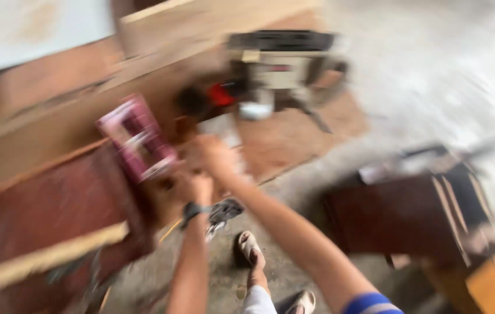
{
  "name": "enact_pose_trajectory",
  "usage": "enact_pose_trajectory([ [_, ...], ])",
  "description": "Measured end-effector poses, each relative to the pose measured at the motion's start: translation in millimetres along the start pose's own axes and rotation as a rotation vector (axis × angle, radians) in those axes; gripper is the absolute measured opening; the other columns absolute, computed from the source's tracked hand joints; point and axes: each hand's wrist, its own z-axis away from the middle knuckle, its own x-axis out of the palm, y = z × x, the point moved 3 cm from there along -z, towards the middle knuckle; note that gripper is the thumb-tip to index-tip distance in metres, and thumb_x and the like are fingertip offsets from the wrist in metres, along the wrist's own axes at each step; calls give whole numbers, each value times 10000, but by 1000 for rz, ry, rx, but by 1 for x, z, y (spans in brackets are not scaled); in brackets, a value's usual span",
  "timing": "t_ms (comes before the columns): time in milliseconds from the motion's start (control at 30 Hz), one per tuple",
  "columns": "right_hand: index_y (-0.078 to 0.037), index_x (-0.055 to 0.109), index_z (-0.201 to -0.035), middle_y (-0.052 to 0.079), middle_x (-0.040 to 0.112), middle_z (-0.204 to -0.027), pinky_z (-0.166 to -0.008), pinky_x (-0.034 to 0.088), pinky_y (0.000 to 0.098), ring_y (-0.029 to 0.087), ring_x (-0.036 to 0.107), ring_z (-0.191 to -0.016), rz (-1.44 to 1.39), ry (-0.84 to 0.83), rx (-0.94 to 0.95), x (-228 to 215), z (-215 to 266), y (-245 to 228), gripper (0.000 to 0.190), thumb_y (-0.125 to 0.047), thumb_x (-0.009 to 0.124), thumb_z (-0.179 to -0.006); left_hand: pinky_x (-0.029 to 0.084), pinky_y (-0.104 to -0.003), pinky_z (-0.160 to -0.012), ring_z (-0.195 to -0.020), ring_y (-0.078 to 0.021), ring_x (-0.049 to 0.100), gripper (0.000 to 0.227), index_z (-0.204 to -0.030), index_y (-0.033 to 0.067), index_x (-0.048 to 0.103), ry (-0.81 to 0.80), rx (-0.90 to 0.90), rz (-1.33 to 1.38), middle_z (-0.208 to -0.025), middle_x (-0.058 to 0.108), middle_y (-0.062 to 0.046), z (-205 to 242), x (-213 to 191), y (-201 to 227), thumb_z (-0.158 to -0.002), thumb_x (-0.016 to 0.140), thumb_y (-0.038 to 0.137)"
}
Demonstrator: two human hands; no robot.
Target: The person applies a wood finish to the legs and frame of an overturned wooden cabinet using a small brush and a container. They then stand up, walk to a workbench, wipe their hands with a cloth, and apply the finish to a wooden chair.
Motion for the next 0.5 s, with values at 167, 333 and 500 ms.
enact_pose_trajectory([
  [167,-227,566,-1087,89,688,-962,-744,595,414,298,735,-890,-238,-38,205,-67,-33,-38,440,-509,644,-759,473,-657,-790,-943,-455,655,402,-1130,-9,740,-456,49,-173,-1019,733,-228,-144,40,27,-1043,569,345],
  [333,-126,230,-1634,338,387,-1495,-1031,456,472,465,486,-1320,-1083,-395,500,-138,-25,-46,1416,-617,514,-337,457,-588,-816,-1015,-434,610,391,-1081,99,812,-450,-34,-44,-998,773,-162,-124,-96,-19,-1051,611,433],
  [500,-136,324,-1590,279,434,-1512,-1173,361,464,399,424,-1431,-996,-146,377,-121,38,30,1173,-666,525,-562,464,-475,-720,-898,-346,605,336,-1028,50,810,-320,-164,296,-890,739,-149,-66,-106,-24,-1017,696,366],
])
